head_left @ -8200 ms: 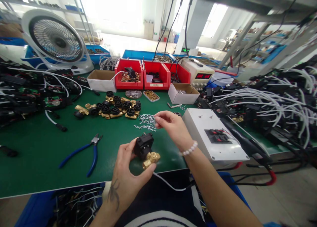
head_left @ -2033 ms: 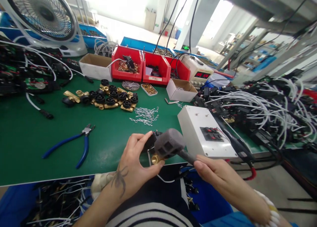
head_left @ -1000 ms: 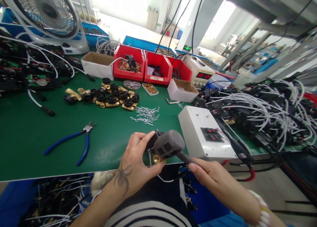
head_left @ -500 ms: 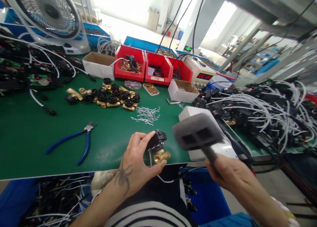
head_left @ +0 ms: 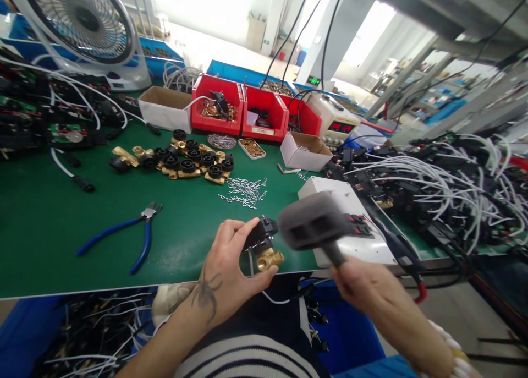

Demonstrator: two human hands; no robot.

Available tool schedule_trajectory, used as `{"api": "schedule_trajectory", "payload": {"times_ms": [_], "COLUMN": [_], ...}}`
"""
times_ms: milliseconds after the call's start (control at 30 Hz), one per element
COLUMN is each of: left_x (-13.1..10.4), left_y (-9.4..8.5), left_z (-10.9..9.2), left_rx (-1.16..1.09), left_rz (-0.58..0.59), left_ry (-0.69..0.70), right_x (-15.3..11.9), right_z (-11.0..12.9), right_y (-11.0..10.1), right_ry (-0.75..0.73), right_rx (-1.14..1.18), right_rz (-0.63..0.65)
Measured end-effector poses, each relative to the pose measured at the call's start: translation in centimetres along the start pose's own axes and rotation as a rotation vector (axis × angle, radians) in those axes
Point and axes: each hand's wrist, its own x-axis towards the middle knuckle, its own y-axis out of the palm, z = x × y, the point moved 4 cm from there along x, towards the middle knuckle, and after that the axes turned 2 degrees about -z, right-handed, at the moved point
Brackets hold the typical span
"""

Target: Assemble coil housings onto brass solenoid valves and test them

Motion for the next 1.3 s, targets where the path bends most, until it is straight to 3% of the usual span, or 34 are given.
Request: {"api": "schedule_trajectory", "payload": {"times_ms": [100,233,300,433,467,633,767,833,900,967,1067,1200,1300], "left_x": [0.1,0.1,0.1,0.2,0.1,0.1,0.2,0.2,0.1,0.1,0.2,0.4,0.3], "left_y": [0.0,0.0,0.0,-0.1,-0.1,0.0,-0.1,-0.1,-0.2,-0.3,-0.5,-1.2,-1.7], "left_z": [0.0,0.1,0.1,0.0,0.0,0.1,0.2,0.3,0.4,0.4,0.0,-1.7,-3.3], "left_rx": [-0.003,-0.006,-0.009,-0.016,-0.016,-0.014,-0.016,-0.021,-0.04,-0.063,-0.052,0.022,0.052], "left_rz": [-0.004,0.006,0.012,0.014,0.015,0.01,0.005,-0.003,-0.023,-0.064,-0.11,-0.098,-0.09], "left_ry": [0.002,-0.013,-0.017,-0.006,-0.005,-0.018,-0.012,-0.015,-0.027,-0.04,-0.035,0.092,0.239], "right_x": [0.3,0.2,0.0,-0.2,-0.1,0.1,0.0,0.0,0.1,0.7,2.1,3.9,3.2], "right_z": [-0.3,0.4,0.5,-0.2,-0.4,-0.2,-0.5,-0.8,-1.0,-1.2,-1.7,-2.9,-2.4], "right_y": [0.8,-0.5,-0.5,0.8,0.8,-0.3,1.5,2.2,2.6,2.9,4.2,6.4,6.0], "right_ry": [0.045,-0.007,-0.018,0.05,0.059,0.043,0.123,0.162,0.174,0.139,0.041,0.074,0.054], "right_rx": [-0.104,0.049,0.045,-0.108,-0.098,0.14,0.058,0.101,0.208,0.24,0.089,-0.171,-0.119], "right_rz": [0.142,-0.053,-0.075,0.132,0.136,-0.07,0.144,0.177,0.095,-0.08,-0.301,-0.375,-0.475]}}
